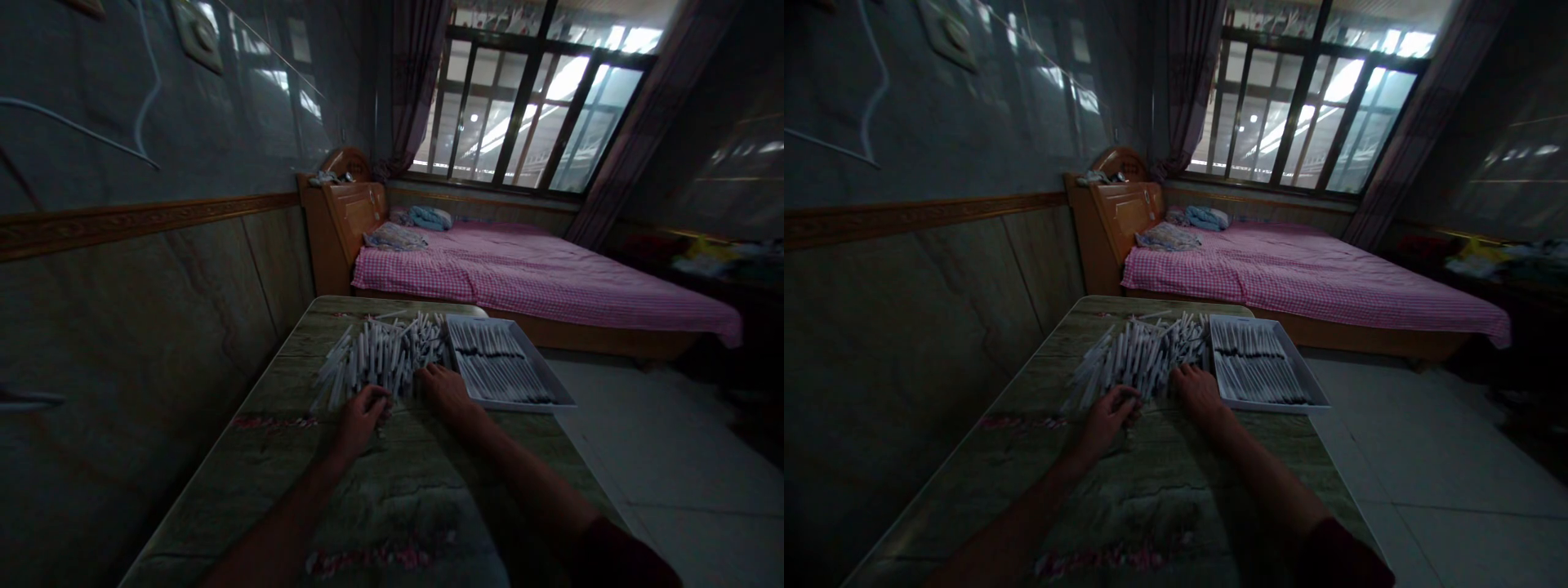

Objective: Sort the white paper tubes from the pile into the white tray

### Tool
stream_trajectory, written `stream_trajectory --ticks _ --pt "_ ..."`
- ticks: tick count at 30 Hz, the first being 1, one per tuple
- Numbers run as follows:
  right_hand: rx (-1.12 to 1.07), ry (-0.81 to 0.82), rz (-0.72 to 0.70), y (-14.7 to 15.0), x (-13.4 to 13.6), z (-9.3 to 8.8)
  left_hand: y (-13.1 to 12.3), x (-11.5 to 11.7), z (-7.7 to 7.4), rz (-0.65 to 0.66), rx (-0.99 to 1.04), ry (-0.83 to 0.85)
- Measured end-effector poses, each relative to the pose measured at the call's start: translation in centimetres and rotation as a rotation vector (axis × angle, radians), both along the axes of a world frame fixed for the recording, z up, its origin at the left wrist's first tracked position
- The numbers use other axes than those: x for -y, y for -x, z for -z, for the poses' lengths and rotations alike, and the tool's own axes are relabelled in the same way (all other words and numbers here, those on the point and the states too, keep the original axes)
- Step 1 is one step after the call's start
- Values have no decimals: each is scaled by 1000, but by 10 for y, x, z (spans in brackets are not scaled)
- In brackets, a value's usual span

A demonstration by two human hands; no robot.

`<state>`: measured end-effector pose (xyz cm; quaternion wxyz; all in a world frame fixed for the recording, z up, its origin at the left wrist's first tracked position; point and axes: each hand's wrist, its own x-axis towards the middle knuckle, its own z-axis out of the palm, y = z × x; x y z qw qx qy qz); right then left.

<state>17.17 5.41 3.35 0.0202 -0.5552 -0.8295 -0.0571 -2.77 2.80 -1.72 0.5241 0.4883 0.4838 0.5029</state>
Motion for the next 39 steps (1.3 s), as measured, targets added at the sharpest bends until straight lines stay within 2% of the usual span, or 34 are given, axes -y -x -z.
stream_trajectory --ticks 4,6,8,10,12,14,16,19,23,28,39 --pt "-206 -252 -39 -5 18 13 -2 6 -5 49 39 27" --pt "-355 -396 -141 -2 31 22 -3 10 -8 96 77 55" --pt "-473 -474 -283 4 44 31 -5 13 -9 139 131 90" --pt "-504 -427 -390 11 56 38 -7 16 -9 157 183 114" --pt "-464 -284 -401 18 63 40 -8 17 -8 132 221 115" --pt "-437 -154 -354 22 67 38 -9 17 -7 91 256 118" --pt "-461 -101 -261 21 66 34 -8 16 -8 43 292 125" --pt "-498 -121 -31 13 59 28 -5 14 -10 -26 346 136" --pt "-370 -110 192 2 46 26 -3 11 -10 -44 426 145" --pt "-207 12 250 3 31 25 -2 10 -6 -23 486 168" --pt "-183 2 304 2 32 23 0 6 -4 -33 545 207"
